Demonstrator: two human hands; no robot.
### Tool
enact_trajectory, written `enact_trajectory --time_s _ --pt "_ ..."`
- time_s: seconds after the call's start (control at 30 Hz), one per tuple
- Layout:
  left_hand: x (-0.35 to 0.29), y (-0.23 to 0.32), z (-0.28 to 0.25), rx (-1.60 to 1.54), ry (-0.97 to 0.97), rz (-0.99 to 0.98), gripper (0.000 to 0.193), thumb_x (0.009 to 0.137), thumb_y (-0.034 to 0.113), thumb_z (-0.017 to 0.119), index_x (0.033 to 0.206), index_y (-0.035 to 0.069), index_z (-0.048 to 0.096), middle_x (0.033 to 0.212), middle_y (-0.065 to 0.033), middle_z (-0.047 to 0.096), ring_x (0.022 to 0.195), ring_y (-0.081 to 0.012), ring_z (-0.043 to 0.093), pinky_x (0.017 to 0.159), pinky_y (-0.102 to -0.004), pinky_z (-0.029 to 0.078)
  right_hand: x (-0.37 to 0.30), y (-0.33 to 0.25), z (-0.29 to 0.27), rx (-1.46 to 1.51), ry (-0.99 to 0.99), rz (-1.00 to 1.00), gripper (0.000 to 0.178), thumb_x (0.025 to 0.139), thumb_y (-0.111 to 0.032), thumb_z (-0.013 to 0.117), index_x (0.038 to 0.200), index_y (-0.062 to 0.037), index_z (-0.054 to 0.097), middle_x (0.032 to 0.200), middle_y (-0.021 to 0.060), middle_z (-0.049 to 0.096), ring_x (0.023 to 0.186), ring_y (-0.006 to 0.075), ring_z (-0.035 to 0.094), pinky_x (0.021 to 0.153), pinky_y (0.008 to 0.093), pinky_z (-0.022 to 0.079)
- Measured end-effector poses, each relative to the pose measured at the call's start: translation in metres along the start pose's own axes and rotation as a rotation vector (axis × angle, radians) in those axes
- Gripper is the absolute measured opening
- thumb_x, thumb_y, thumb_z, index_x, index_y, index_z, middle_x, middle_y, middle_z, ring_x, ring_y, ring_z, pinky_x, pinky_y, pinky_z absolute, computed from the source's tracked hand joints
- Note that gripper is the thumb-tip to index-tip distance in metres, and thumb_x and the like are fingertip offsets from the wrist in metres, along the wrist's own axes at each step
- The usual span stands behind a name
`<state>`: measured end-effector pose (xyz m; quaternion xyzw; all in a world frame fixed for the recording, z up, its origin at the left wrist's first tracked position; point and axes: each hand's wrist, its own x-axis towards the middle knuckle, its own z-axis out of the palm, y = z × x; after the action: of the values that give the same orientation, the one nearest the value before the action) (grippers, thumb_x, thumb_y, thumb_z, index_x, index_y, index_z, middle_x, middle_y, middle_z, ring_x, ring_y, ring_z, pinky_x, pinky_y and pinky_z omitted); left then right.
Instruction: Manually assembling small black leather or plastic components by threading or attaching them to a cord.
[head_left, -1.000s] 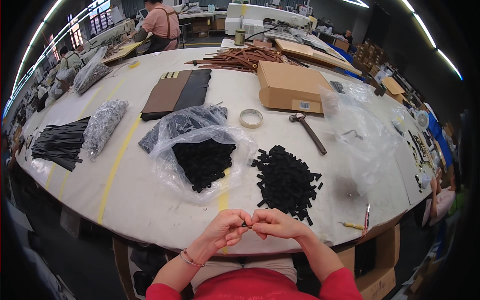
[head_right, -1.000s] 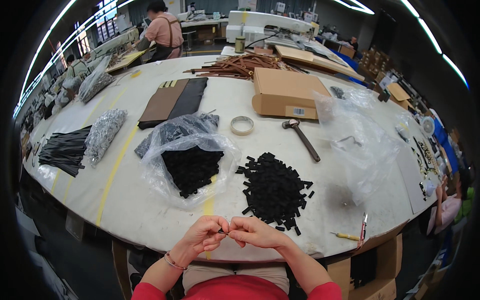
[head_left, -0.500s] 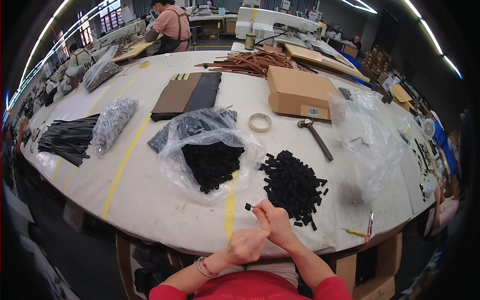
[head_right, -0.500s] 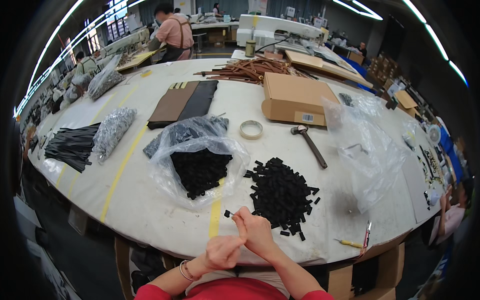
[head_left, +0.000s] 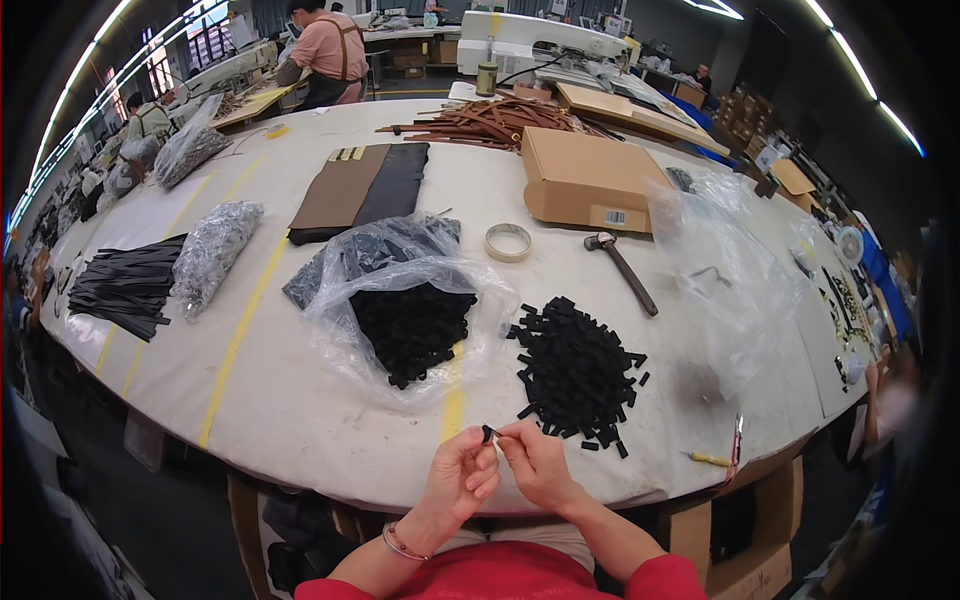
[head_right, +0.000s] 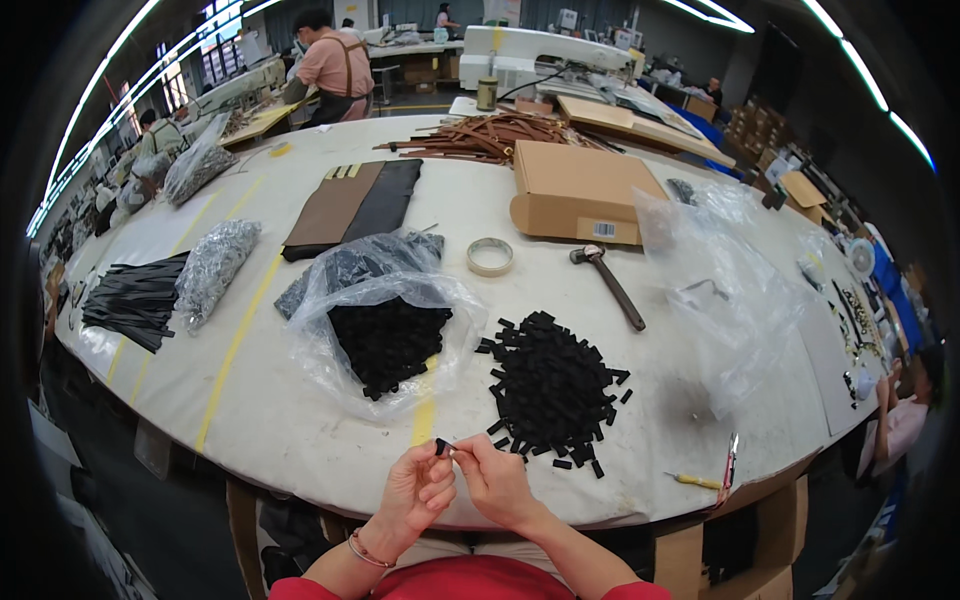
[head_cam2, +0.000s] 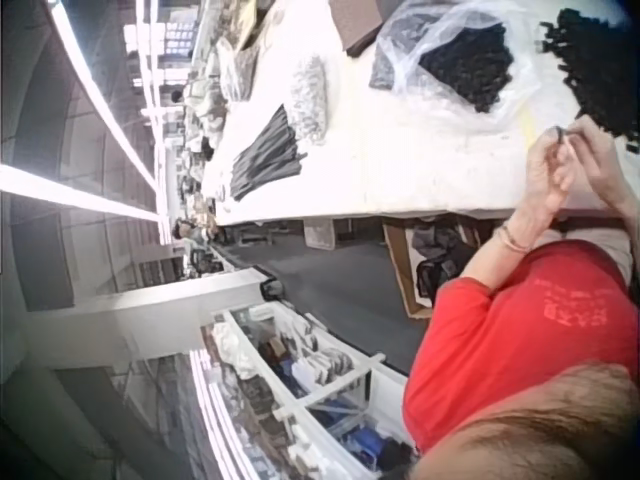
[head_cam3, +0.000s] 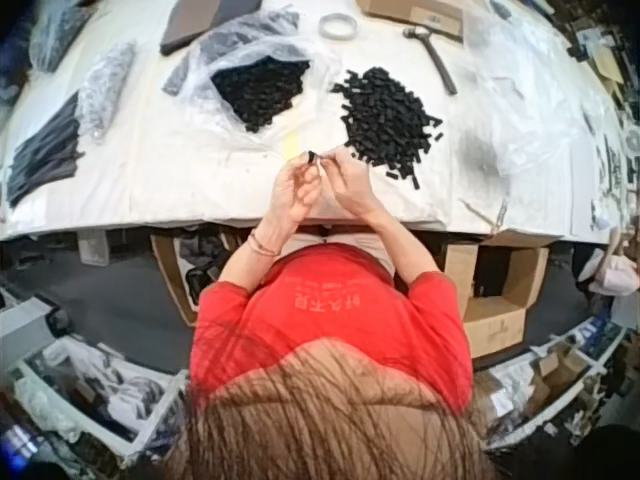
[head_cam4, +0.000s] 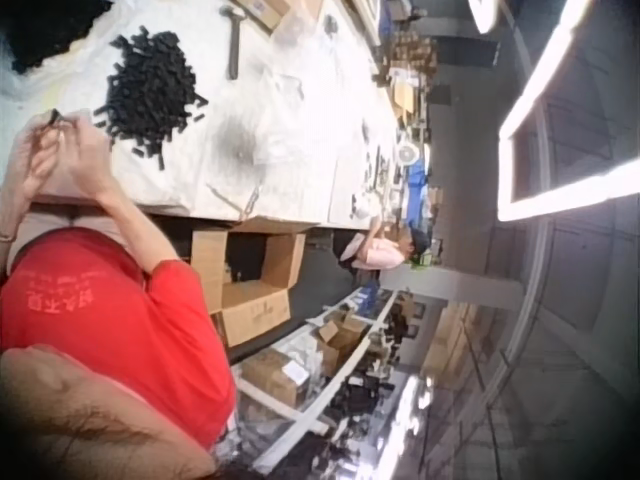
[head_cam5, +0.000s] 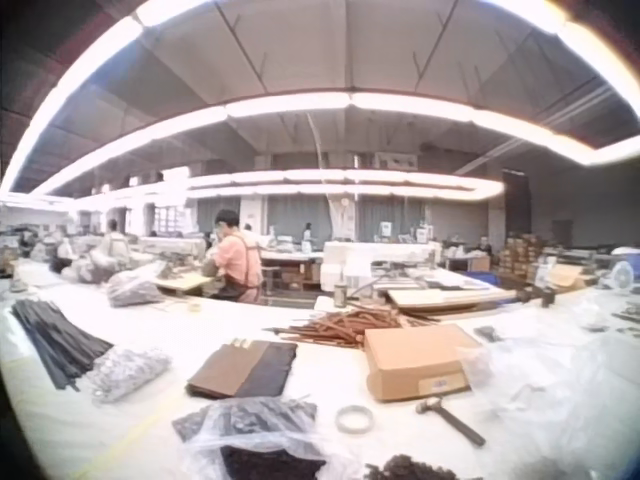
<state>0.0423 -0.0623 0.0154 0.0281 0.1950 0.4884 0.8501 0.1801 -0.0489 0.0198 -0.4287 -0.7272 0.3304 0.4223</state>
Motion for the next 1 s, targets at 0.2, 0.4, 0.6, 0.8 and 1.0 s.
enact_trajectory --time_s 0.2,0.4,0.6,0.8,1.0 --pt "0.026 0.057 -0.001 0.06 0.169 0.366 0.026 0.087 0.031 0.045 0.09 0.006 0.053 0.078 -0.0054 0.057 0.051 -0.0106 0.044 0.055 -0.0239 0.04 0.012 0.012 -0.05 -0.04 -0.077 0.316 0.02 0.076 -0.016 0.06 0.088 -0.0018 0.054 0.062 0.0067 0.058 0.055 0.0122 0.055 0.049 0.0242 0.041" --pt "0.023 0.046 -0.006 0.19 0.055 0.248 0.023 0.085 0.023 0.046 0.091 0.002 0.053 0.074 -0.008 0.057 0.052 -0.0131 0.049 0.055 -0.0294 0.045 -0.007 0.013 -0.06 -0.578 -0.244 0.349 0.022 0.072 -0.024 0.061 0.082 -0.0067 0.052 0.065 0.0094 0.06 0.061 0.027 0.059 0.055 0.0362 0.044" --pt "0.016 0.018 -0.017 0.539 0.125 0.318 0.016 0.083 0.013 0.049 0.091 0.0 0.054 0.07 -0.0074 0.057 0.048 -0.0103 0.049 0.048 -0.024 0.044 -0.012 0.023 -0.051 -0.602 -0.275 0.239 0.017 0.074 -0.022 0.059 0.084 -0.0086 0.053 0.062 0.0104 0.059 0.061 0.0281 0.058 0.054 0.0384 0.043" --pt "0.017 -0.004 -0.004 1.138 0.065 0.284 0.015 0.083 0.011 0.052 0.09 -0.001 0.054 0.064 -0.0013 0.054 0.048 -0.0032 0.046 0.043 -0.0181 0.038 0.003 0.014 -0.04 -0.322 -0.154 0.193 0.013 0.072 -0.016 0.062 0.078 -0.0049 0.059 0.06 0.0126 0.057 0.053 0.0259 0.056 0.047 0.0307 0.041" --pt "0.02 -0.009 -0.008 1.273 0.094 0.53 0.011 0.084 0.012 0.049 0.079 0.002 0.049 0.063 -0.0021 0.053 0.045 -0.0051 0.044 0.039 -0.0195 0.035 0.007 0.005 -0.027 -0.353 -0.247 -0.012 0.014 0.073 -0.014 0.06 0.081 -0.0034 0.058 0.055 0.0103 0.054 0.051 0.0223 0.055 0.049 0.0301 0.042"
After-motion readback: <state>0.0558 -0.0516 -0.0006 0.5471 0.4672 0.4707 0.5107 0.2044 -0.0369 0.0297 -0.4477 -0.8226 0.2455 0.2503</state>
